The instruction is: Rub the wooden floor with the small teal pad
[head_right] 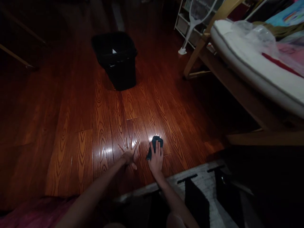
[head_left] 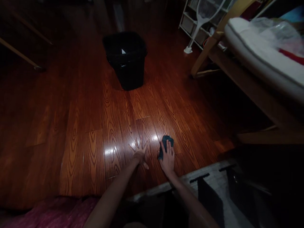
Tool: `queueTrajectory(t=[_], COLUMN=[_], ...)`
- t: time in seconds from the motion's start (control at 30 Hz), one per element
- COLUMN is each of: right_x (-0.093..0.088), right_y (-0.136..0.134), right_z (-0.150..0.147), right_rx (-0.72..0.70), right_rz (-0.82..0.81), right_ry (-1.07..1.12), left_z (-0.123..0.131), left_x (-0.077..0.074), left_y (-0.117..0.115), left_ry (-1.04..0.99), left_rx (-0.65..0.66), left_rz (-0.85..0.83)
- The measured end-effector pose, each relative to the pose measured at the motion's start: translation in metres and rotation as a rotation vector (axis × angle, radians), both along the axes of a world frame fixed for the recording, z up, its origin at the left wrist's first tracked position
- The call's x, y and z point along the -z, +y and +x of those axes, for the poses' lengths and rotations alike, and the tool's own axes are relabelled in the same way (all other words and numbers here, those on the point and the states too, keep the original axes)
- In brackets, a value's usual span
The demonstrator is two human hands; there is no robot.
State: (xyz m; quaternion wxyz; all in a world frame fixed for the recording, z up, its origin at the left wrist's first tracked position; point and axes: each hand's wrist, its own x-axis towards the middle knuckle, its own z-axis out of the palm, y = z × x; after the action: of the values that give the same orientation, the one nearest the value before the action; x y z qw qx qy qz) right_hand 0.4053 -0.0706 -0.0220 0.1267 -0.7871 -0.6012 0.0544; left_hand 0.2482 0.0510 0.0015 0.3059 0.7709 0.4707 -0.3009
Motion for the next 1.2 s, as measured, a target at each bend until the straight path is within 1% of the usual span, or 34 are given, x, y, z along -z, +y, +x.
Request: queueTrajectory(t=[0.07,0.2,0.33,0.47,0.6,0.77,0.93,1.07,1.13,1.2], right_x=[-0.001,0.002,0.008,0.014,0.017,0.019,0.018,0.016,0.013,0.01], right_y=[-0.001,0.007,0.01,0.013,0.016,0.019,0.024,0.029,0.032,0.035], right_z=[-0.005,0.001,0.003,0.003,0.007,0.01,0.008,0.008,0.006,-0.004], right_rx=[-0.012,0.001,-0.004,0.014,0.001,-0.007,0.023,0.064,0.076,0.14], right_rz=[0.002,0.003,0.003,0.024,0.021,0.045,0.05,0.032,0.013,-0.009], right_ry=[0.002,-0.023,-0.049,-0.094,-0.122,-0.156,-0.157,-0.156,-0.156,-0.145], left_z=[-0.001,-0.002,-0.007,-0.016,-0.03,-0.057,-0.096,-0.127,-0.139,-0.15], left_x=[-0.001,-0.002,-0.004,-0.003,0.003,0.011,0.013,0.007,0.0,-0.008], left_y=[0.0,0.0,-0.006,-0.02,-0.039,-0.054,-0.07,-0.084,-0.088,-0.088], left_ry=[-0.032,-0.084,-0.162,-0.222,-0.257,-0.321,-0.386,-0.345,-0.327,-0.308], left_rx=[-0.004,-0.016,-0.036,-0.043,-0.035,0.026,0.1,0.118,0.135,0.136], left_rz=[0.019,0.054,0.156,0.245,0.313,0.327,0.353,0.32,0.268,0.208])
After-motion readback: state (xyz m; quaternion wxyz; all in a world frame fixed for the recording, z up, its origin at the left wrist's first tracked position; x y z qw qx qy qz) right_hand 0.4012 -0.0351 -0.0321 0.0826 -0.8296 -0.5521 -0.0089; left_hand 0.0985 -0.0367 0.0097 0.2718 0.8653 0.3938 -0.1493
